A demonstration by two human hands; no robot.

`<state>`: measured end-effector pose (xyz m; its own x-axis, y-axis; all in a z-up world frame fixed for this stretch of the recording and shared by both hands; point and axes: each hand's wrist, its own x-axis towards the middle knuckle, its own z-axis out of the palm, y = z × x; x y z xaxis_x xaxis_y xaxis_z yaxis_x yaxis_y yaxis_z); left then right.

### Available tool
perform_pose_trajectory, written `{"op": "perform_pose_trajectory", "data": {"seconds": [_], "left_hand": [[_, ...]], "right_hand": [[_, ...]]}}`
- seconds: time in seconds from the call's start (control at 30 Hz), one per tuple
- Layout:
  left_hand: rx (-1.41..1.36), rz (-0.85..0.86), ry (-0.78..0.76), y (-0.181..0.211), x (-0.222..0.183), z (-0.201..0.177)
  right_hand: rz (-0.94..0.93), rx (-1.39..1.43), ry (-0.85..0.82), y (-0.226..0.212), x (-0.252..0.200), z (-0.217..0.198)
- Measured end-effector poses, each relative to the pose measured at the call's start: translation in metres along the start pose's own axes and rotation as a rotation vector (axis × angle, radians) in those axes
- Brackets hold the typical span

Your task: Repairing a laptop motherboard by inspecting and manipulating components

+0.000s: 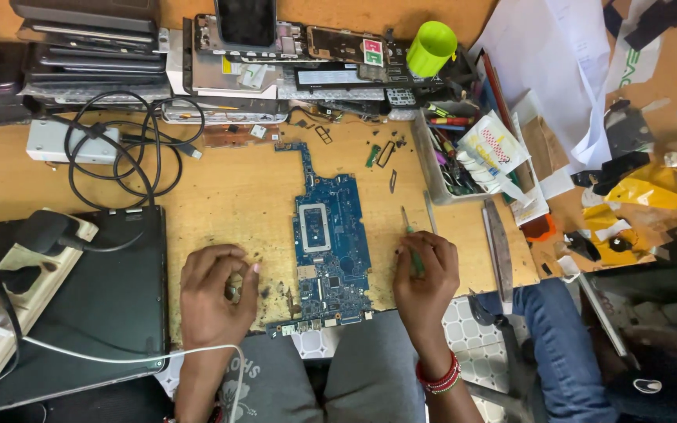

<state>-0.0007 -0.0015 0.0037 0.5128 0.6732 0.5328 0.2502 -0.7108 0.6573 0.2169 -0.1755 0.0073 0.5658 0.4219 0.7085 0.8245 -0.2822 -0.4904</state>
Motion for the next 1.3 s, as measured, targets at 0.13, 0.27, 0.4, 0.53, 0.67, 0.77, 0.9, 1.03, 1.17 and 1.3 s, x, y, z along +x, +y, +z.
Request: {"op": "perform_pose_trajectory", "data": {"seconds": [0.13,0.27,0.4,0.53,0.67,0.77,0.9,1.03,1.17,1.3], "left_hand": [[0.013,0.013,0.002,-0.001,0.000,0.001],[0.004,0.035,0.009,-0.007,-0.002,0.004],[-0.011,0.009,0.032,-0.008,-0.002,0.005],[-0.008,-0.003,0.038,-0.011,-0.003,0.006],[-0.019,-0.033,0.034,-0.010,-0.003,0.005],[-0.026,-0.036,0.040,-0.012,-0.004,0.006],[-0.043,-0.025,0.042,-0.014,-0.006,0.007],[-0.047,-0.001,0.028,-0.006,-0.003,0.002],[-0.049,-0.003,0.006,-0.003,-0.002,0.000],[-0.030,0.018,0.003,-0.005,-0.002,0.001]], "right_hand": [[-0.010,0.003,0.001,0.002,-0.001,0.000],[-0.014,-0.005,0.005,0.002,0.000,0.000],[-0.008,0.002,0.004,0.002,0.000,0.000],[-0.010,0.006,0.018,0.002,-0.001,0.001],[-0.014,-0.008,0.005,0.002,-0.001,0.001],[-0.006,-0.022,0.020,0.001,-0.001,0.001],[-0.019,0.003,0.017,-0.001,0.000,0.000],[-0.020,-0.002,0.016,0.002,-0.002,0.001],[-0.017,-0.011,0.016,0.003,-0.001,0.000],[-0.021,0.008,0.016,0.001,0.001,0.000]]}}
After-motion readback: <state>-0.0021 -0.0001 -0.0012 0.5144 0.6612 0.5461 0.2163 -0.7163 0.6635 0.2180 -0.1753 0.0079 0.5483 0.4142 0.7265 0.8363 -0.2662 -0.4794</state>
